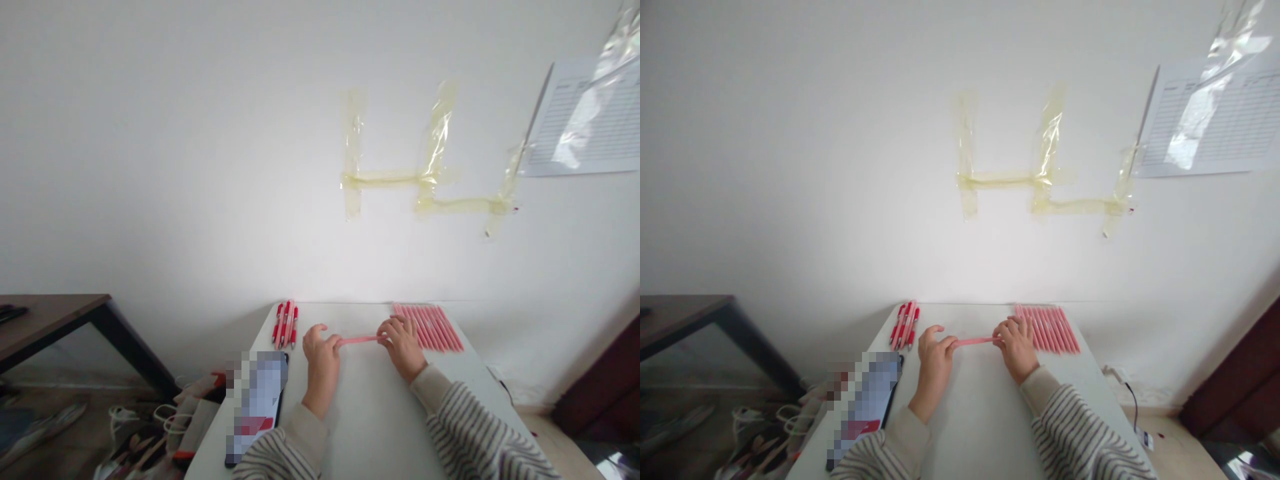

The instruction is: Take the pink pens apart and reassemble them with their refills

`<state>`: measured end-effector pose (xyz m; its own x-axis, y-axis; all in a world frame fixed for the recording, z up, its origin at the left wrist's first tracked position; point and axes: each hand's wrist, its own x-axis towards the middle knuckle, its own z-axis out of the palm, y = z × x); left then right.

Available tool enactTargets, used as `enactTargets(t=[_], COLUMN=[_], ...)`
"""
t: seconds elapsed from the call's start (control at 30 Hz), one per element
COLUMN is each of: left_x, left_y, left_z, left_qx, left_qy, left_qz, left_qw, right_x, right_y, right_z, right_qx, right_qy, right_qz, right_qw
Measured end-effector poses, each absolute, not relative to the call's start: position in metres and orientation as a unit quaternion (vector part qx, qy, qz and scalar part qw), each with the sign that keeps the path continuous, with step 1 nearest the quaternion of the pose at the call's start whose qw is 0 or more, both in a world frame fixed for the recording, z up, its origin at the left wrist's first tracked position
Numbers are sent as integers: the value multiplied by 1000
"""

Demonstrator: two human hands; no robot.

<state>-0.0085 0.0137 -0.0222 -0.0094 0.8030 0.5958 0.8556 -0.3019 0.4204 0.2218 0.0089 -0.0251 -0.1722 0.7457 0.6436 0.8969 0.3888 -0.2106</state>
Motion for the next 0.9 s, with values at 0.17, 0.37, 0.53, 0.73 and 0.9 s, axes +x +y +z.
enactTargets(t=[0.17, 0.37, 0.53, 0.73, 0.9], left_x=[-9, -8, -8, -8, -8], left_y=[13, 13, 14, 13, 14], left_z=[-21, -21, -22, -22, -21], left_qx=[-701, -692, -690, -688, -686], left_qy=[-597, -588, -596, -608, -603], left_qz=[-391, -418, -411, -397, -407], left_qw=[19, 18, 22, 21, 18], right_x=[226, 222, 221, 224, 225], right_y=[8, 7, 9, 10, 8], right_z=[-24, -29, -30, -28, -28], right_qx=[-529, -569, -566, -558, -559], right_qy=[-766, -746, -751, -756, -756], right_qz=[-108, -123, -130, -115, -113], right_qw=[350, 325, 315, 323, 322])
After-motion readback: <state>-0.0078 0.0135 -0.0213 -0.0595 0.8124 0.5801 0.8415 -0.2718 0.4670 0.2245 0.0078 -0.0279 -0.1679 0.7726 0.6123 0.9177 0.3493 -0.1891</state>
